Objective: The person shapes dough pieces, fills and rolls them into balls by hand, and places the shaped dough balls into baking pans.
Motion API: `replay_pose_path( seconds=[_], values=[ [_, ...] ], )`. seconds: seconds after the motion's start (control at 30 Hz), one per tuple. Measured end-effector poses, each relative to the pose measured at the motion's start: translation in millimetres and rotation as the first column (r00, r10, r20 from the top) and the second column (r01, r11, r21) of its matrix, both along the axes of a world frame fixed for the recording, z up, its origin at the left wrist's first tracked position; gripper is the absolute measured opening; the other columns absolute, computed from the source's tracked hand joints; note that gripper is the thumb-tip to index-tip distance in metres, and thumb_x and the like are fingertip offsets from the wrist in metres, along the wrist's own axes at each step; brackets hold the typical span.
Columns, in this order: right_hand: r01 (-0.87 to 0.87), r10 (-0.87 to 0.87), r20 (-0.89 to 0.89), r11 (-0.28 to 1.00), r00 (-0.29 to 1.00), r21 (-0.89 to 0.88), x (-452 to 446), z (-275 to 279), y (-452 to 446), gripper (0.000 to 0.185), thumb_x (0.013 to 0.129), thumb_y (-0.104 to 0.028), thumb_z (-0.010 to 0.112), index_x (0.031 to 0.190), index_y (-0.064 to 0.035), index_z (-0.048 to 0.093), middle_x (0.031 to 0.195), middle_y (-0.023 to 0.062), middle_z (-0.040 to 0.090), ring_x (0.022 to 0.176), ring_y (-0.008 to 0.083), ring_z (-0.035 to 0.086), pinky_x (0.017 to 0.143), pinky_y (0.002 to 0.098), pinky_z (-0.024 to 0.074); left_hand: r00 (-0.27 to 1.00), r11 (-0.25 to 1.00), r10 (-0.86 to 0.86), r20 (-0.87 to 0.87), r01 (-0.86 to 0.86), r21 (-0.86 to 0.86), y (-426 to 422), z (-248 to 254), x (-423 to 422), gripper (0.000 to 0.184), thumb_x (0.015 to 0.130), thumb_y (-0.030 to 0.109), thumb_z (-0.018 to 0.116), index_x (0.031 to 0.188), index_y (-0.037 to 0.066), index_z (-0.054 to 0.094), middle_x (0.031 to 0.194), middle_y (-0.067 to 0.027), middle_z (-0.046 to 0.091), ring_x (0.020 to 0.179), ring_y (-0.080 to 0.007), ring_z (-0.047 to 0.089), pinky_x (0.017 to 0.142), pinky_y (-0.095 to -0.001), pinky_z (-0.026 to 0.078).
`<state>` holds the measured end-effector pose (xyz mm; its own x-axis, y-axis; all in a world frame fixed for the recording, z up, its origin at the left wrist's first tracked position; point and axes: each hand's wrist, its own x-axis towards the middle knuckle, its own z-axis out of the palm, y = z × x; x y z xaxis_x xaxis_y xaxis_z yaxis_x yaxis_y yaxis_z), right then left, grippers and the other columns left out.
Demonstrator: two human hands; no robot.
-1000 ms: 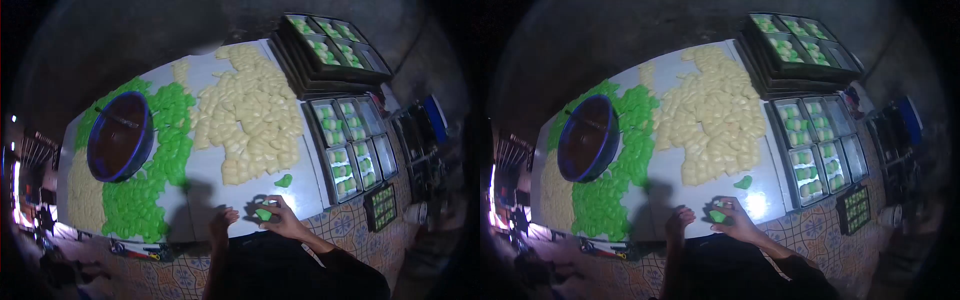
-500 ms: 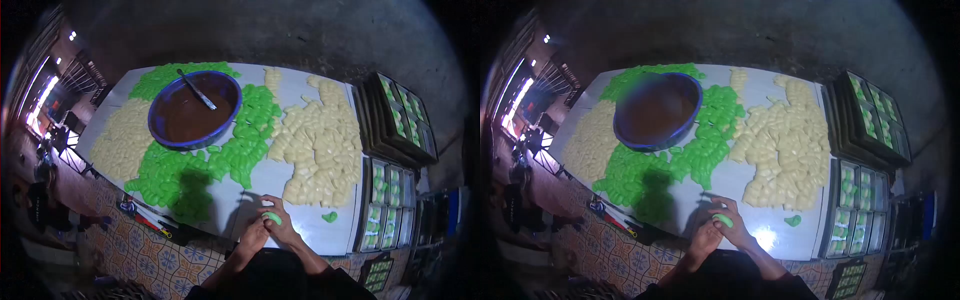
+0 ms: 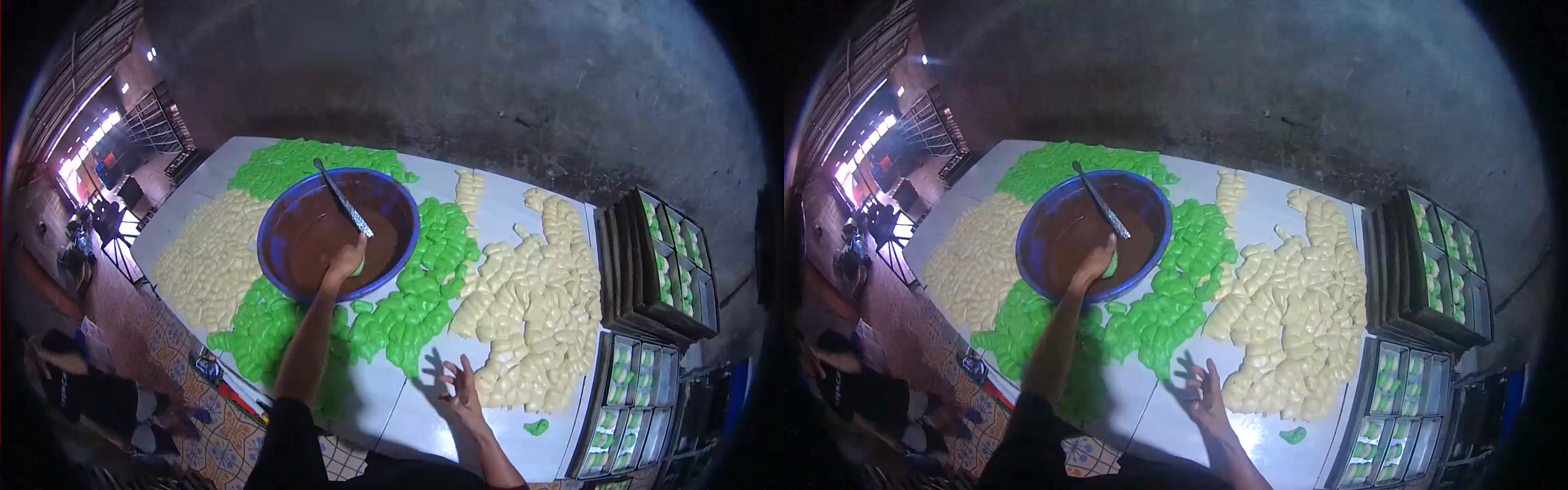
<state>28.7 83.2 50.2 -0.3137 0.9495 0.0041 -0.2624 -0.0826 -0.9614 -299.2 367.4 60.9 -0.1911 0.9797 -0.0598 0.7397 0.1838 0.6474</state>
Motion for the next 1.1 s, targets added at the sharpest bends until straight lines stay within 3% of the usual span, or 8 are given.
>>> replay_pose_path(
  seconds=[0.17,0.3,0.43,0.5,0.6,0.7,0.93,1.1],
  values=[
    [0.054,-0.055,-0.033,0.998,0.998,-0.031,6,-33,8,0.096,0.080,-0.056,0.065,0.150,-0.0186,0.011,0.143,0.0091,0.032,0.117,0.0205,0.042,0.083,0.0376,0.0486,0.916,0.793,0.140,0.377,0.124,-0.597,-4,11,11,0.090,0.090,0.070,0.015,0.090,-0.004,0.066,0.072,-0.0143,0.065,0.064,-0.0278,0.061,0.063,-0.0408,0.047],
    [0.098,-0.181,-0.311,0.960,0.933,-0.264,-3,-20,13,0.081,0.089,-0.034,0.061,0.150,-0.0154,0.012,0.139,0.0111,0.038,0.112,0.0179,0.048,0.081,0.0313,0.0497,0.961,1.000,0.003,0.275,-0.008,0.017,-90,63,72,0.082,0.096,0.060,0.010,0.098,0.002,0.068,0.078,-0.0059,0.067,0.056,-0.0179,0.056,0.061,-0.0373,0.047],
    [0.045,-0.272,-0.407,0.873,0.872,-0.486,-17,-14,15,0.046,0.094,-0.025,0.057,0.130,-0.0001,0.045,0.107,0.0136,0.060,0.088,0.0148,0.059,0.070,0.0227,0.0495,0.097,0.920,0.175,0.980,0.338,-0.197,-211,44,147,0.043,0.100,0.034,0.042,0.120,-0.001,0.059,0.109,-0.0109,0.061,0.101,-0.0174,0.057,0.088,-0.0338,0.045],
    [0.154,-0.324,-0.216,0.811,0.921,-0.564,-16,-5,13,0.032,0.093,-0.020,0.058,0.118,0.0010,0.057,0.092,0.0100,0.062,0.077,0.0128,0.058,0.068,0.0230,0.0485,0.044,0.965,0.231,0.972,0.116,-0.235,-248,32,173,0.038,0.096,0.018,0.050,0.129,-0.001,0.051,0.111,-0.0101,0.060,0.097,-0.0164,0.059,0.084,-0.0307,0.048],
    [0.473,-0.468,0.235,0.880,0.852,0.040,-16,-9,-5,0.026,0.088,-0.006,0.059,0.113,0.0015,0.061,0.097,0.0083,0.059,0.074,0.0137,0.052,0.071,0.0255,0.0459,0.271,0.989,0.124,0.955,0.044,-0.141,-283,17,187,0.044,0.089,-0.004,0.052,0.132,-0.008,0.044,0.108,-0.0121,0.058,0.096,-0.0148,0.058,0.084,-0.0273,0.049],
    [0.114,-0.535,0.650,0.811,0.539,0.574,-7,19,-27,0.033,0.082,0.000,0.061,0.115,0.0030,0.060,0.112,0.0107,0.054,0.083,0.0179,0.053,0.076,0.0280,0.0453,0.547,0.992,-0.063,0.835,0.128,-0.009,-302,-3,190,0.051,0.085,-0.007,0.056,0.134,-0.006,0.043,0.109,-0.0105,0.057,0.099,-0.0139,0.057,0.084,-0.0255,0.049],
    [0.382,-0.422,0.129,0.890,0.898,0.251,24,15,-46,0.028,0.080,0.001,0.064,0.108,-0.0016,0.065,0.117,0.0140,0.052,0.102,0.0245,0.056,0.084,0.0311,0.0464,0.437,0.963,-0.182,0.881,0.260,0.070,-327,5,196,0.020,0.086,0.002,0.063,0.105,-0.005,0.065,0.100,-0.0073,0.060,0.087,-0.0143,0.061,0.074,-0.0246,0.053],
    [0.208,-0.361,0.441,0.910,0.822,0.358,19,26,-71,0.015,0.083,-0.002,0.064,0.097,0.0010,0.067,0.094,0.0121,0.064,0.087,0.0190,0.061,0.075,0.0293,0.0474,0.343,0.959,0.043,0.938,0.250,-0.136,-346,-12,196,0.025,0.087,0.017,0.068,0.104,-0.002,0.062,0.083,-0.0027,0.059,0.072,-0.0097,0.057,0.063,-0.0226,0.050]
  ],
)
